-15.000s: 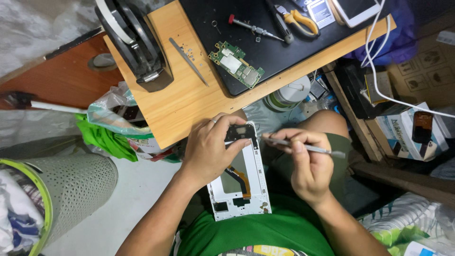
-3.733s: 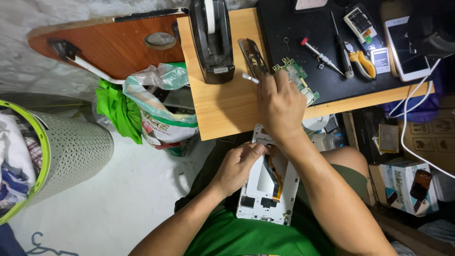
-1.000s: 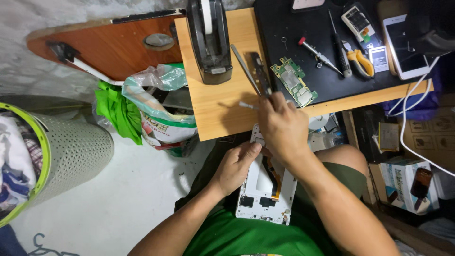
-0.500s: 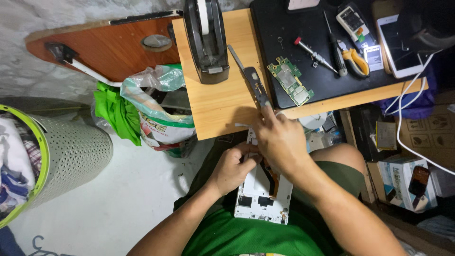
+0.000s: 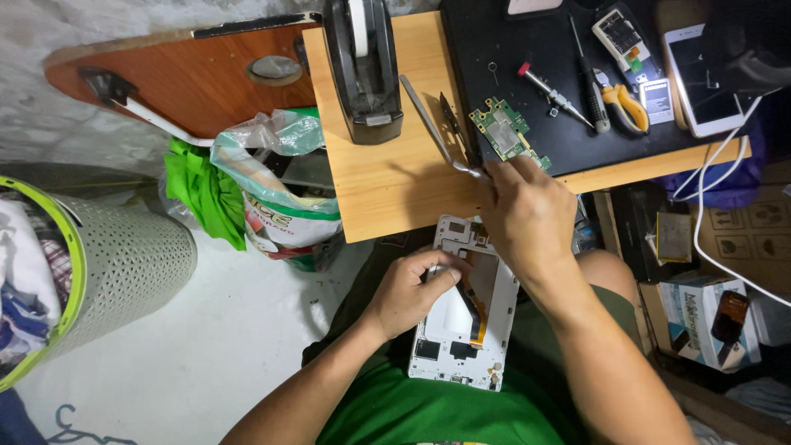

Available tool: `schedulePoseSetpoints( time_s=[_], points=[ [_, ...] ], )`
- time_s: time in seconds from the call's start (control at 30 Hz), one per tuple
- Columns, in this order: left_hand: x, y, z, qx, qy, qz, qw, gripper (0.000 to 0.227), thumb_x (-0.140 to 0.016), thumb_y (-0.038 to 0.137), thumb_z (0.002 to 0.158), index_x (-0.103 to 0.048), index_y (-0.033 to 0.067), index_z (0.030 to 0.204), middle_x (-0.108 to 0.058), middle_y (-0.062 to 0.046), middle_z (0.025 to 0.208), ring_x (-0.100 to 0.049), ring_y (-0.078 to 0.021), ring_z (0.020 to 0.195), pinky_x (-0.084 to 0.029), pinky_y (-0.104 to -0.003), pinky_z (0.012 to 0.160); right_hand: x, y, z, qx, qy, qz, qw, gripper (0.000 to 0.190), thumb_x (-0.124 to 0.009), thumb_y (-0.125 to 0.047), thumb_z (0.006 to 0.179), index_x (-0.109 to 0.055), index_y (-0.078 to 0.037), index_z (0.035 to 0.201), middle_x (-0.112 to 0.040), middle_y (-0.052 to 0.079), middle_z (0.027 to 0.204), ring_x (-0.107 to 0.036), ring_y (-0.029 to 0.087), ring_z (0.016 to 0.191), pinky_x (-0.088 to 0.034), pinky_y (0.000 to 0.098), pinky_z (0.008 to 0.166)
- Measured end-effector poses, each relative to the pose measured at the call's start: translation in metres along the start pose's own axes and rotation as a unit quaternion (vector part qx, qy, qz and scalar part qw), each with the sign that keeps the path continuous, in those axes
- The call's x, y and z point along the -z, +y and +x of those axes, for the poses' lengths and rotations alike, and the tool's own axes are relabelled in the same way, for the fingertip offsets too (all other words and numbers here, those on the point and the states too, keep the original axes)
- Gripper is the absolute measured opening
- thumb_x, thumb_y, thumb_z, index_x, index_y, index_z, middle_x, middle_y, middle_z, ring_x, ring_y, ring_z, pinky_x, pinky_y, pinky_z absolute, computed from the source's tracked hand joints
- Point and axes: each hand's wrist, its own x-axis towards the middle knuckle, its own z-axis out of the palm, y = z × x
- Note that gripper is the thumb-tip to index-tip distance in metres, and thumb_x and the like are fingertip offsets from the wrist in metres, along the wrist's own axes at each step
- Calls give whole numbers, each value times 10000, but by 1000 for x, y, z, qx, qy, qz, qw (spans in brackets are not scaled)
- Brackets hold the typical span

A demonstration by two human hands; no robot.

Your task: The person disassembles a white electronic device, using a screwdriver to remove screws and a metal bracket, then uses tweezers to detach a ribbon cable and remove a small circuit board. The removed parts are placed on the workbench.

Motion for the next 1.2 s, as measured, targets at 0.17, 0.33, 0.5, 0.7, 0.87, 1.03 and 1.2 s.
schedulePoseSetpoints(
  time_s=[0.17,0.33,0.5,0.7,0.87,1.03,1.2],
  points=[
    [-2,2,0,-7,0,3,1000,166,-666,120,948,-734,-4,1034,-766,-93,980,-714,-144,916,-558,-292,836,-10,-4,-1,-42,31,94,994,104,-703,-96,920,-755,-40,991,-715,151,874,-683,351,695,-530,440,606],
    [-1,7,0,5,-5,-9,1000,176,-665,148,957,-741,13,1040,-757,-80,989,-708,-131,907,-554,-279,812,-25,6,20,-261,-71,153,950,282,-694,-217,1018,-715,19,865,-602,249,622,-606,413,532,-468,488,560],
    [-2,7,0,-13,-2,-9,1000,172,-667,147,965,-731,4,1036,-761,-86,984,-705,-134,918,-550,-277,823,-39,9,33,-146,-29,76,986,281,-699,-218,993,-725,16,839,-646,271,719,-637,464,668,-498,533,608],
    [-2,8,0,-34,0,-3,999,160,-659,108,954,-732,5,1053,-760,-93,1035,-711,-143,981,-545,-280,878,-33,3,38,-75,-4,8,997,312,-755,-281,942,-718,-5,802,-693,229,791,-657,448,687,-526,529,627],
    [-1,5,-7,-16,10,5,1000,218,-657,74,936,-698,25,1145,-766,-97,1106,-715,-160,1057,-547,-289,929,4,40,-2,-85,-84,173,978,285,-822,-253,950,-729,8,885,-653,165,711,-618,271,576,-474,392,569],
    [-8,13,-1,-20,8,-50,999,610,-621,3,923,-389,46,1486,-659,-143,1288,-630,-186,1209,-466,-308,1051,23,72,-73,-377,-84,490,782,145,-739,-142,946,-750,0,922,-574,-22,665,-456,52,545,-308,221,472],
    [-23,7,-1,23,-17,-128,991,798,-586,-13,946,-153,24,1616,-644,-171,1316,-612,-192,1225,-438,-309,1079,13,88,-142,-472,-20,493,730,146,-725,-98,966,-769,6,1058,-622,-10,740,-444,53,556,-312,208,487]
  ],
)
